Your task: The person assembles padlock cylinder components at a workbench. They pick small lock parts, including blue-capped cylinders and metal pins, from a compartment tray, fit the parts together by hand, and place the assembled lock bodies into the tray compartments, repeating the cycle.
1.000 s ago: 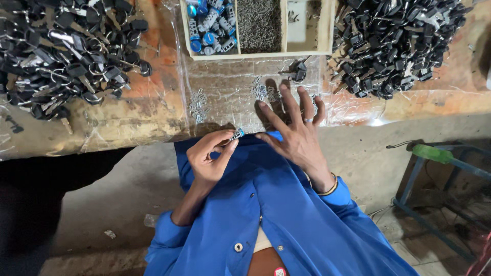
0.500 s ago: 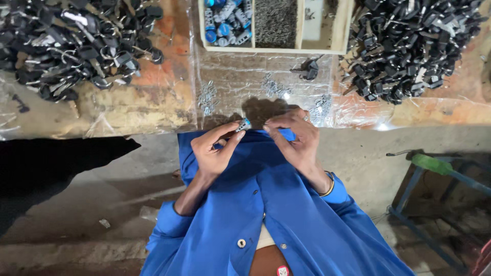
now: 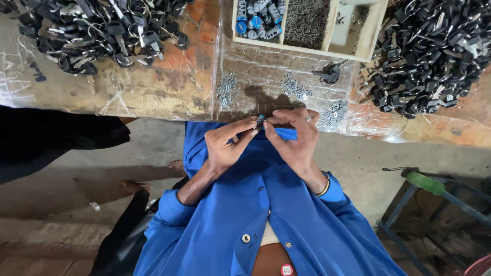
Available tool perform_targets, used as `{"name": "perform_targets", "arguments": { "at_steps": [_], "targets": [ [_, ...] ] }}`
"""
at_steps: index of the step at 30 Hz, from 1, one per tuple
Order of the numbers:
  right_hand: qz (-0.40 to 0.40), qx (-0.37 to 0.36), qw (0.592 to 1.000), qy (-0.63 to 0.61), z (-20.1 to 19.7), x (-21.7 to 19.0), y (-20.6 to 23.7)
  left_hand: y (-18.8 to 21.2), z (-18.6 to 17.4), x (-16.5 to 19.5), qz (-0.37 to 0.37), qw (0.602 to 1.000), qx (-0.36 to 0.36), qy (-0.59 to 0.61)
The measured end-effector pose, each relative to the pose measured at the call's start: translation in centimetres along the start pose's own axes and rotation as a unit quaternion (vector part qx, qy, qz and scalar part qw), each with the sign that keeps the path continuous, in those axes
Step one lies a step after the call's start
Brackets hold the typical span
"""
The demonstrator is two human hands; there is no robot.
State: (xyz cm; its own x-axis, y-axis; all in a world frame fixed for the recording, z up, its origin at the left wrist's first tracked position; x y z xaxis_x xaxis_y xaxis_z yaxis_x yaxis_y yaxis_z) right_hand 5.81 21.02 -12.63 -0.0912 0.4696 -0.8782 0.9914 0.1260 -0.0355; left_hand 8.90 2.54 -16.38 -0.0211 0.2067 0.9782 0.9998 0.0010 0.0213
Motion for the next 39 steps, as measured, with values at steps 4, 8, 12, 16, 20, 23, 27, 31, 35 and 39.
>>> {"name": "perform_targets", "arguments": {
  "at_steps": [4, 8, 12, 16, 20, 23, 27, 31, 35, 39],
  "targets": [
    [-0.099, -0.039, 0.976, 0.190, 0.3, -1.5, -0.5, 0.2, -0.4, 0.4, 0.048, 0.997, 0.011, -0.060],
    [-0.083, -0.142, 0.965, 0.204, 0.2, -2.4, -2.4, 0.6, -1.8, 0.1, 0.030, 0.998, 0.052, -0.026],
    [-0.166, -0.086, 0.948, 0.257, 1.4, -4.9, -3.9, 1.3, -3.5, -0.5, -0.005, 0.991, 0.124, 0.059],
    [-0.185, -0.105, 0.940, 0.266, 1.9, -4.7, -3.9, 1.7, -4.2, -0.9, -0.032, 0.988, 0.136, 0.068],
    [-0.230, -0.137, 0.943, 0.198, 0.4, -2.5, -2.3, 1.4, -3.3, -1.1, -0.035, 0.989, 0.105, 0.093],
    [-0.197, -0.127, 0.964, 0.126, -0.5, -0.5, -1.1, 1.1, -1.9, -1.3, -0.047, 0.991, 0.060, 0.107],
    [-0.102, -0.061, 0.989, 0.087, -1.5, 0.8, -0.2, 0.7, 0.3, -1.4, -0.051, 0.992, 0.017, 0.117],
    [-0.060, -0.045, 0.996, 0.051, -1.7, 0.6, 0.0, 0.4, 1.1, -1.3, -0.048, 0.996, -0.004, 0.081],
    [-0.008, -0.015, 0.999, -0.029, -1.1, 0.5, 0.0, 0.2, 1.0, -1.1, -0.033, 0.997, -0.001, 0.063],
    [-0.017, -0.016, 1.000, -0.006, -0.7, 0.1, 0.0, 0.0, 0.9, -0.6, -0.022, 1.000, 0.000, 0.015]
  ]
}}
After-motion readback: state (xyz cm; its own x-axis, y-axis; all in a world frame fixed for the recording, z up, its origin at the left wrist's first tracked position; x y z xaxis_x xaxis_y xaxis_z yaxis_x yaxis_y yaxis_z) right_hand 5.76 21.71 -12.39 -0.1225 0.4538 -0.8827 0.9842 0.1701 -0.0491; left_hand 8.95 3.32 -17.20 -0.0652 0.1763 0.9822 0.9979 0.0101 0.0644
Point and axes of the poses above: each hand's wrist, its own y-axis away from the middle knuckle, its own z-axis out of the palm, x = y × z, the point moved 4 cm from there along -y, towards the middle knuckle, and after that the axes turned 2 degrees about -x, right-handed, at the moved point
